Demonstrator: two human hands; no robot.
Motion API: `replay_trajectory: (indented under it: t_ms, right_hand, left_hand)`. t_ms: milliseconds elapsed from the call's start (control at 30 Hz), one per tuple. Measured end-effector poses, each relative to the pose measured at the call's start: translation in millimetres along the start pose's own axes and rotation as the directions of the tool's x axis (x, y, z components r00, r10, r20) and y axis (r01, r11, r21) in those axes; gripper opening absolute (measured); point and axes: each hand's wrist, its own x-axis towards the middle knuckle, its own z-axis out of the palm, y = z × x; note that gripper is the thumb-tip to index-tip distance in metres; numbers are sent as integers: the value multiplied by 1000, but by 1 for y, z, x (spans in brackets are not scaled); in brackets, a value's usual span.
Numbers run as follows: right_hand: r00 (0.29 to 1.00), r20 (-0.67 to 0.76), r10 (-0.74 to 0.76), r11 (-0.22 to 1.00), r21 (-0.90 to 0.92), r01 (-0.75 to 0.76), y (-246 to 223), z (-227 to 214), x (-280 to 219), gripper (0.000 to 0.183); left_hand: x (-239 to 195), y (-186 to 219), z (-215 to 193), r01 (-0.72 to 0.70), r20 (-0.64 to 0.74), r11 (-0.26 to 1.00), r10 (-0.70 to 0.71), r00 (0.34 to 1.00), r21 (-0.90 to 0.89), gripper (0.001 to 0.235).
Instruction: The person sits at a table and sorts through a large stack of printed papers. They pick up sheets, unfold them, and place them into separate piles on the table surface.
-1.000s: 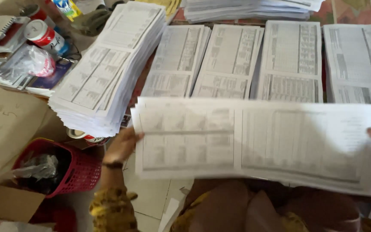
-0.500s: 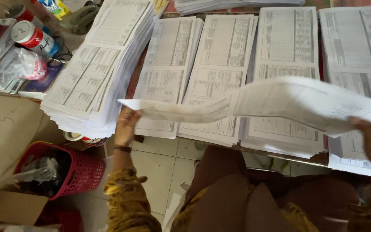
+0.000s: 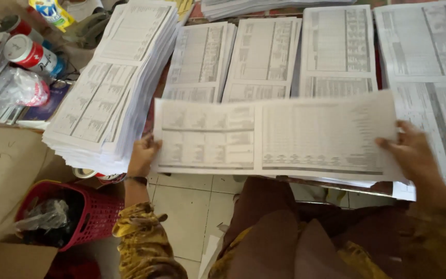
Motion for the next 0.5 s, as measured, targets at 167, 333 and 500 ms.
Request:
replay_trajectory:
  t_ms: [167, 333, 500]
  right_hand:
    - [982, 27, 189, 980, 62, -190, 25, 19, 18, 73]
    - [996, 64, 59, 981, -189, -46, 57, 21, 32, 53]
    - [989, 70, 133, 985, -116, -124, 25, 21, 19, 53]
  left_hand:
    - [20, -41, -5, -41, 49, 961, 29, 998, 272, 30]
    - [24, -28, -2, 192, 10, 931, -206, 979, 310, 47]
    - [19, -24, -1, 111, 65, 935, -141, 988, 337, 24]
